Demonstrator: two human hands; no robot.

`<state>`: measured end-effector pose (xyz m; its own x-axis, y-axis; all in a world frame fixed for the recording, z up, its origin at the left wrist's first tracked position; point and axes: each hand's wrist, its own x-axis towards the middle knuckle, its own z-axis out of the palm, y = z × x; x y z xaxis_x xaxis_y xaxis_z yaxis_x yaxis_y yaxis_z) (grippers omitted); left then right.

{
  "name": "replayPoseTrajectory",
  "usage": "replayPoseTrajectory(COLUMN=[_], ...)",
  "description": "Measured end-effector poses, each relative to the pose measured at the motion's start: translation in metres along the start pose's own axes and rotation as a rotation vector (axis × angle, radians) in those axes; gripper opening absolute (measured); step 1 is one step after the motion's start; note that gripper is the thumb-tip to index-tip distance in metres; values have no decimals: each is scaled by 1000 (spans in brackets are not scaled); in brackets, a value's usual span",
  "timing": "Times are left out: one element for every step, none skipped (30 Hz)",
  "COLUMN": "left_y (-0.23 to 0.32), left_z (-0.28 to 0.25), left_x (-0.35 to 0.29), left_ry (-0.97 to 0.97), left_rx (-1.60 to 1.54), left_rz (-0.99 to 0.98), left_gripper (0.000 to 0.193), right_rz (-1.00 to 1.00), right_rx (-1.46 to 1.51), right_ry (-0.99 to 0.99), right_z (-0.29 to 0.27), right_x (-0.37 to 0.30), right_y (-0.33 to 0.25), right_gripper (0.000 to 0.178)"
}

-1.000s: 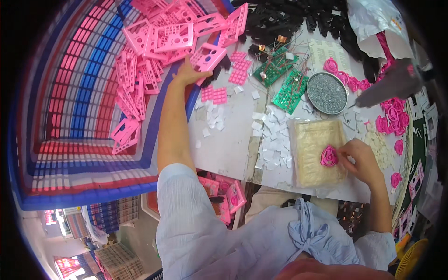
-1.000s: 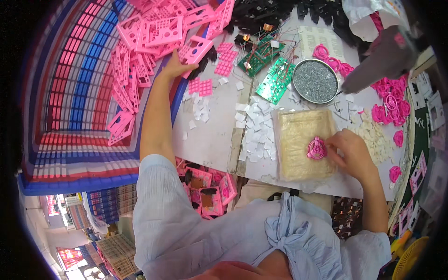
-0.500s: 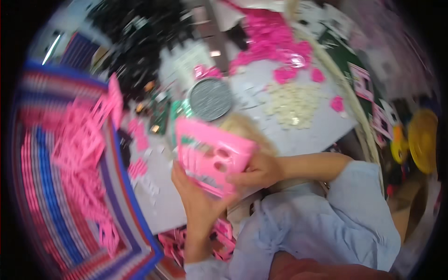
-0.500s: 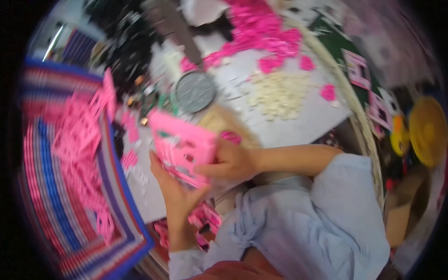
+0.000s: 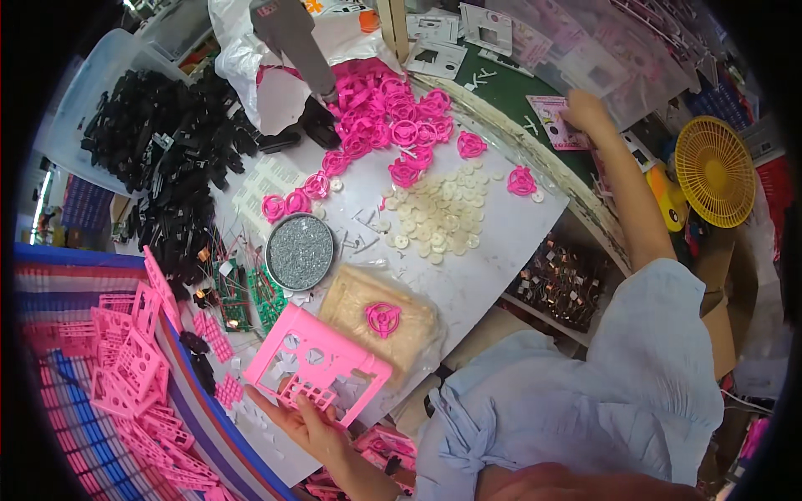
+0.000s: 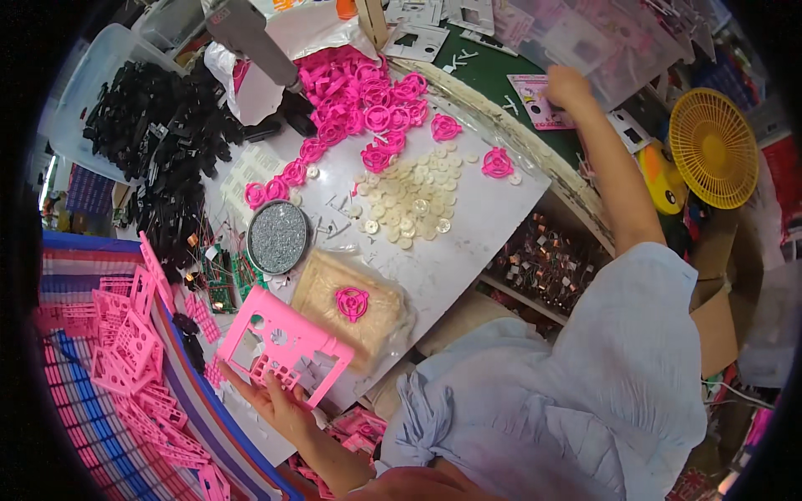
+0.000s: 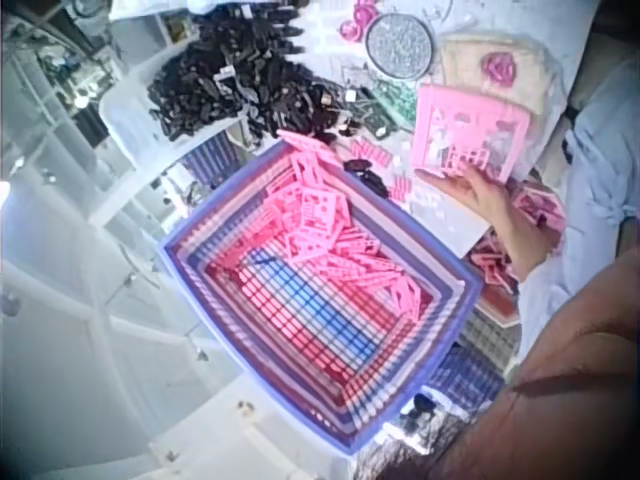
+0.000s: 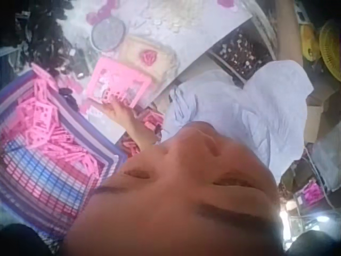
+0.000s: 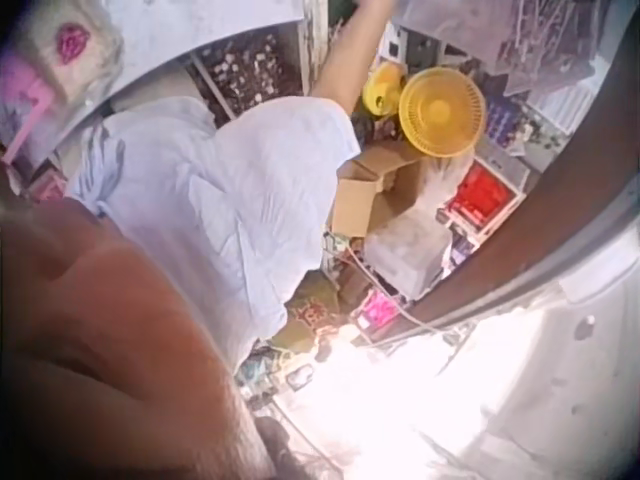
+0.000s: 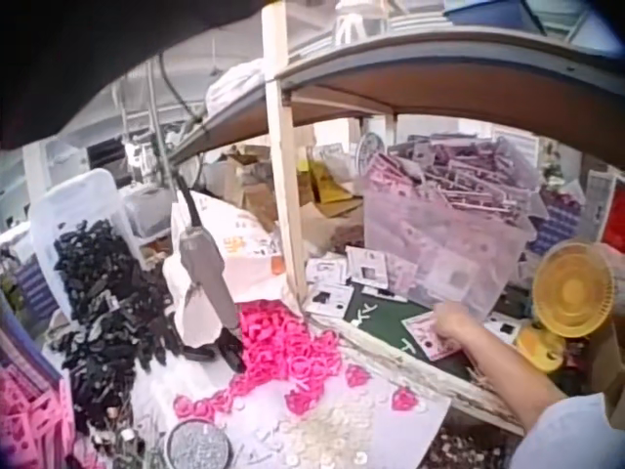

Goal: Assembling a toy cash register using a glue gun and plastic components.

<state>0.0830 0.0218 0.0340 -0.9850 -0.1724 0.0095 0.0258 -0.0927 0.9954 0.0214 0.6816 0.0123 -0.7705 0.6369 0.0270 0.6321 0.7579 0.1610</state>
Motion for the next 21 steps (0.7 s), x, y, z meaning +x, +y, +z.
replayPoseTrajectory(left_y=[-2,-1,0,0,-1,-2,-2,-6,-13,-14,-10,-9,-10,-11,-11,-11,-10,-10,-15,-17,-17], left_z=[4,7,10,12,16,18,20,21,20,12,8,6,6,5,7,10,11,7,10,9,8], left_x=[1,1,2,2,2,2,1,1,2,0,-2,-1,-1,-1,0,1,2,4,12,14,12], left_ry=[-10,-8,-3,-16,-28,-40,-39,-85,-122,-126,-165,-203,-255,-310,-365,-427,-486,-534,-629,-702,-699], left_rx=[-22,-28,-33,-37,-43,-49,-54,-42,-29,5,1,-5,-37,-68,-157,-258,-352,-430,-532,-611,-542], left_rz=[-19,-35,-46,-47,-49,-52,-80,-108,-136,-164,-193,-229,-240,-254,-319,-381,-438,-483,-537,-587,-630], left_gripper=[75,75,74,74,74,73,71,70,68,67,65,64,66,71,74,78,83,83,84,84,82], right_rz=[1,4,5,5,40,74,107,126,136,117,157,40,-199,-428,-645,-859,-1190,-1585,-1793,-1943,-2038], right_rx=[14,142,273,403,449,495,538,533,528,582,564,668,881,1097,1125,1137,974,826,825,769,805], right_ry=[6,-33,-70,-108,-98,-89,-79,-43,-10,-97,-93,-132,-62,4,-45,-84,4,-111,-115,-126,-107], right_z=[18,26,30,33,35,34,32,42,54,46,29,-5,-35,-61,-83,-110,-136,-158,-167,-170,-163], right_x=[12,13,12,12,12,9,9,20,31,38,33,14,-14,-46,-82,-118,-150,-174,-201,-224,-240], right_y=[31,29,23,18,12,0,-9,5,26,31,11,-13,-40,-71,-92,-117,-150,-182,-209,-238,-262], right_gripper=[34,33,31,31,31,31,31,33,36,35,34,32,32,33,32,31,31,31,32,32,32])
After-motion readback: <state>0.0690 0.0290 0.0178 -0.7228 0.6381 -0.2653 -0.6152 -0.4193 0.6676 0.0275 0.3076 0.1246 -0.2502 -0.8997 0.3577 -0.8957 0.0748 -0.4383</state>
